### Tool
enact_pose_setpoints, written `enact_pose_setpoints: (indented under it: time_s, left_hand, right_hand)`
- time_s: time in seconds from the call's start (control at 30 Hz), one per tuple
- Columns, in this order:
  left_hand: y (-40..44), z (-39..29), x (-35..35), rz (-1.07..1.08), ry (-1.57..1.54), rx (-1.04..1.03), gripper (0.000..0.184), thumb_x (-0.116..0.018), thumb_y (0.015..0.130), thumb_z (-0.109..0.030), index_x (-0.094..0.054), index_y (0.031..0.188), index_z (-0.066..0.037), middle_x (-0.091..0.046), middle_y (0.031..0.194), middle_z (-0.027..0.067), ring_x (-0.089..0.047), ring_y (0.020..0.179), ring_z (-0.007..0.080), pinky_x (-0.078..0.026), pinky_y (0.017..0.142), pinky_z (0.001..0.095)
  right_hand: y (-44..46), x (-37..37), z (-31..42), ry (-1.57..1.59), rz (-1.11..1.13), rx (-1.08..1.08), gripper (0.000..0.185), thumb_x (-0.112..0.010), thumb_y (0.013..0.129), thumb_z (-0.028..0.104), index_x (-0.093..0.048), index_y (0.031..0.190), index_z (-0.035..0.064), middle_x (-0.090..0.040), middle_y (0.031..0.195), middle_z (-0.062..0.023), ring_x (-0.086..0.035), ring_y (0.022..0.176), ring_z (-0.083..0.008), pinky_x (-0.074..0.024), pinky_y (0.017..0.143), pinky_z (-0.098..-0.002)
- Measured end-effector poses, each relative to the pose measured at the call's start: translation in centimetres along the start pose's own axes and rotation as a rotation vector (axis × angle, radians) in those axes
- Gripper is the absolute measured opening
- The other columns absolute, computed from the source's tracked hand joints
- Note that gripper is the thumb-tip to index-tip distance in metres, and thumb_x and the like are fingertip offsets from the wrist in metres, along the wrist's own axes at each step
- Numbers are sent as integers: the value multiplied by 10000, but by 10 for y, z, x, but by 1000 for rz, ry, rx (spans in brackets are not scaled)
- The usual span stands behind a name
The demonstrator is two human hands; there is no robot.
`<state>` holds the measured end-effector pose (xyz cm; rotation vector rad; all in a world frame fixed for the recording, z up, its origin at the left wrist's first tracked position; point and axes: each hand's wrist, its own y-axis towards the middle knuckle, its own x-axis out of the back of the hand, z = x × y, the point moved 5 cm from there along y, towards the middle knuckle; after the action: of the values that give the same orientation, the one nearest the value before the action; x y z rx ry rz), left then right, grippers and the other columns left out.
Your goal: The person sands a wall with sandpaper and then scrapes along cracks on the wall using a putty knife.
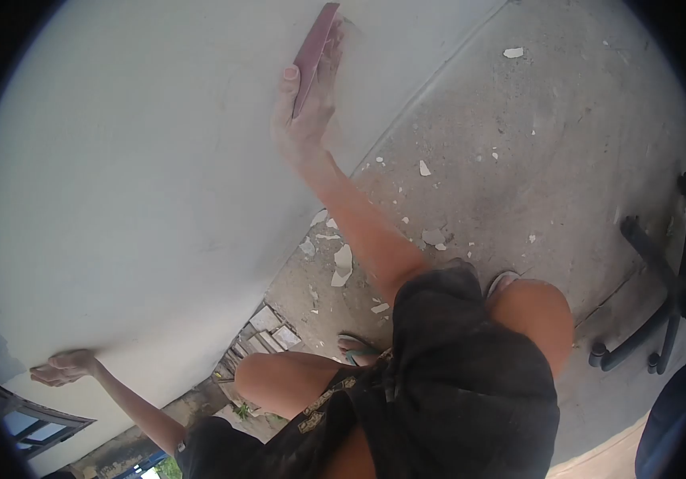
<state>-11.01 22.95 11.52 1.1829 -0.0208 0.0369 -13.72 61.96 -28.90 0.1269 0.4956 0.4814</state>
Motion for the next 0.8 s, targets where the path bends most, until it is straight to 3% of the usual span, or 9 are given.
enact_pose_setpoints:
  time_s: [0.07,0.13,0.2,0.27,0.4,0.5,0.57,0.63,0.8]
  left_hand:
    - [-1,-4,3,7,-1,11,740,-206,985,-527,-334,1488,1,-315,1528,239,-246,1443,359,-249,1135,561]
    - [-1,-4,2,4,-7,2,745,-197,984,-535,-328,1494,-8,-301,1536,237,-236,1449,353,-247,1138,560]
    - [2,8,0,32,-13,-18,753,-185,984,-549,-321,1503,-20,-283,1545,232,-223,1456,346,-246,1141,559]
    - [-1,3,4,16,-37,3,782,-205,982,-594,-311,1510,-27,-287,1540,241,-231,1446,367,-244,1139,564]
    - [0,-12,5,9,-38,24,786,-227,989,-611,-309,1513,-31,-290,1537,245,-237,1443,368,-250,1138,559]
    - [-1,3,1,13,-33,-21,790,-180,993,-615,-295,1520,-37,-278,1554,230,-225,1455,359,-243,1144,551]
    - [-3,5,2,20,-20,-37,783,-169,997,-609,-287,1525,-43,-277,1558,223,-222,1458,357,-241,1145,549]
    - [1,9,2,44,-13,-66,778,-164,1000,-605,-282,1529,-46,-275,1563,217,-217,1462,354,-239,1148,547]
    - [-2,13,-3,9,3,-102,777,-170,1005,-591,-276,1526,-25,-286,1560,217,-214,1468,344,-223,1155,538]
  right_hand:
    - [-95,-17,-21,-222,47,282,537,-369,1050,215,-326,1472,-114,-217,1567,-328,-186,1473,-476,-170,1193,-552]
    - [-153,-21,-41,-216,201,231,544,-361,1051,207,-298,1485,-115,-210,1576,-314,-162,1477,-478,-135,1198,-566]
    - [-95,-8,-11,-103,96,241,493,-355,1039,148,-361,1450,-125,-236,1567,-315,-203,1466,-480,-191,1186,-563]
    - [20,12,9,-62,-203,185,503,-375,1048,179,-355,1450,-122,-231,1566,-318,-192,1468,-476,-178,1192,-544]
    - [141,45,20,-48,-125,-25,579,-377,1056,330,-311,1494,-42,-269,1573,-265,-202,1483,-406,-166,1209,-450]
    - [21,9,3,-173,-54,211,617,-379,1048,326,-270,1508,-70,-190,1587,-298,-123,1490,-458,-109,1202,-532]
    - [-90,-18,-33,-358,167,339,660,-375,1043,311,-189,1520,-105,-85,1589,-346,-71,1481,-513,-82,1186,-597]
    - [-80,-12,-26,-312,232,339,672,-373,1041,300,-156,1517,-122,-58,1584,-361,-37,1475,-532,-68,1181,-611]
    - [138,29,52,-199,-122,320,665,-399,1034,318,-198,1523,-86,-115,1598,-315,-52,1495,-472,-75,1200,-566]
